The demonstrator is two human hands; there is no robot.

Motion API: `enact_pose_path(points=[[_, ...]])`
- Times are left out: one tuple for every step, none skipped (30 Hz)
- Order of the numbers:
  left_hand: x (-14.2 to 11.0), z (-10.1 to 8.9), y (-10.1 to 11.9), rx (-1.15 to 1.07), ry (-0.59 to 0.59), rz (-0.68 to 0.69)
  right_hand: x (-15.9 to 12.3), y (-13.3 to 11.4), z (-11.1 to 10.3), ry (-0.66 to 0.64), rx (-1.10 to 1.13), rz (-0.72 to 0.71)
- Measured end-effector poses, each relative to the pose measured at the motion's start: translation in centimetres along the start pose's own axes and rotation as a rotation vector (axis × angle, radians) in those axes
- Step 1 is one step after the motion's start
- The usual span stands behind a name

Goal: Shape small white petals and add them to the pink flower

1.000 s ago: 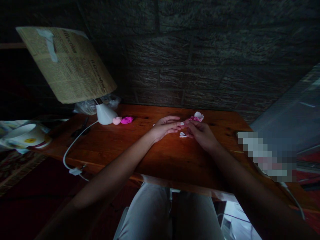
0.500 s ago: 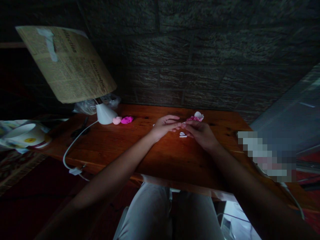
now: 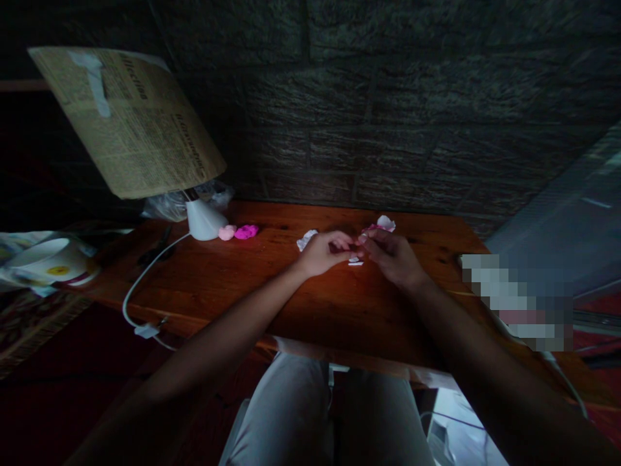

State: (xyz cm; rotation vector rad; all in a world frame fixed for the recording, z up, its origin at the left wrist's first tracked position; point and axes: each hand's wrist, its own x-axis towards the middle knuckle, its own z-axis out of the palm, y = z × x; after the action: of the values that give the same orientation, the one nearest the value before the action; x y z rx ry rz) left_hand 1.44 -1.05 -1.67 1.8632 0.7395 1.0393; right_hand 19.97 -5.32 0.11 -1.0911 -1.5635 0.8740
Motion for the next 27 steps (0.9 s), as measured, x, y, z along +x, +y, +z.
enact_pose_path(points=[[-0.1,0.0,0.0,0.043,-0.033,0.029,0.0,0.0,0.0,0.0,-0.001,-0.005],[-0.2,0.1,0.0,0.09,-0.07,0.061,0.0,-0.1,0.0,0.0,0.004,-0.007],[-0.2,0.1,0.0,0.137,-0.104,0.096,0.0,-0.1,0.0,0.0,0.012,-0.004],[-0.3,0.2,-0.1,0.185,-0.132,0.132,0.0,0.0,0.0,0.004,0.021,0.0],[-0.3,0.2,-0.2,0.231,-0.153,0.165,0.0,0.0,0.1,0.011,0.028,0.004],[-0.3,0.3,-0.2,0.272,-0.168,0.191,0.0,0.0,0.2,0.014,0.032,0.013],[-0.3,0.3,-0.3,0.306,-0.18,0.209,-0.1,0.0,0.2,0.011,0.042,0.028],[-0.3,0.4,-0.4,0.335,-0.185,0.218,-0.1,0.0,0.3,0.0,0.059,0.048],[-0.3,0.5,-0.4,0.357,-0.185,0.219,-0.1,-0.1,0.4,-0.014,0.083,0.073],[-0.3,0.6,-0.4,0.375,-0.182,0.216,-0.2,-0.1,0.5,-0.023,0.112,0.101],[-0.3,0.6,-0.5,0.384,-0.177,0.213,-0.2,-0.1,0.6,-0.023,0.143,0.129],[-0.3,0.7,-0.5,0.386,-0.17,0.211,-0.2,-0.2,0.6,-0.012,0.173,0.153],[-0.3,0.7,-0.5,0.382,-0.165,0.211,-0.1,-0.2,0.6,0.011,0.199,0.172],[-0.3,0.8,-0.5,0.371,-0.16,0.214,-0.1,-0.2,0.6,0.038,0.218,0.184],[-0.3,0.7,-0.5,0.354,-0.154,0.214,-0.1,-0.2,0.6,0.06,0.23,0.191],[-0.3,0.7,-0.5,0.333,-0.142,0.206,-0.1,-0.2,0.5,0.076,0.238,0.193],[-0.2,0.6,-0.5,0.31,-0.129,0.189,0.0,-0.2,0.5,0.086,0.242,0.191],[-0.1,0.5,-0.6,0.285,-0.112,0.165,0.0,-0.2,0.4,0.09,0.242,0.189],[0.0,0.4,-0.6,0.258,-0.09,0.137,0.0,-0.2,0.4,0.089,0.241,0.189],[0.1,0.3,-0.7,0.224,-0.064,0.108,0.0,-0.3,0.4,0.086,0.239,0.192],[0.2,0.1,-0.7,0.179,-0.038,0.08,0.0,-0.3,0.3,0.082,0.237,0.196],[0.3,0.0,-0.7,0.122,-0.01,0.058,-0.1,-0.4,0.4,0.079,0.233,0.201],[0.4,-0.1,-0.7,0.055,0.014,0.036,-0.1,-0.5,0.4,0.076,0.227,0.206],[0.5,-0.2,-0.6,-0.016,0.034,0.013,-0.1,-0.6,0.4,0.075,0.217,0.208],[0.5,-0.3,-0.5,-0.083,0.05,-0.014,-0.1,-0.6,0.4,0.077,0.208,0.209],[0.5,-0.3,-0.3,-0.141,0.065,-0.044,-0.1,-0.6,0.4,0.082,0.201,0.211],[0.5,-0.4,-0.2,-0.188,0.081,-0.078,-0.1,-0.6,0.4,0.086,0.195,0.212]])
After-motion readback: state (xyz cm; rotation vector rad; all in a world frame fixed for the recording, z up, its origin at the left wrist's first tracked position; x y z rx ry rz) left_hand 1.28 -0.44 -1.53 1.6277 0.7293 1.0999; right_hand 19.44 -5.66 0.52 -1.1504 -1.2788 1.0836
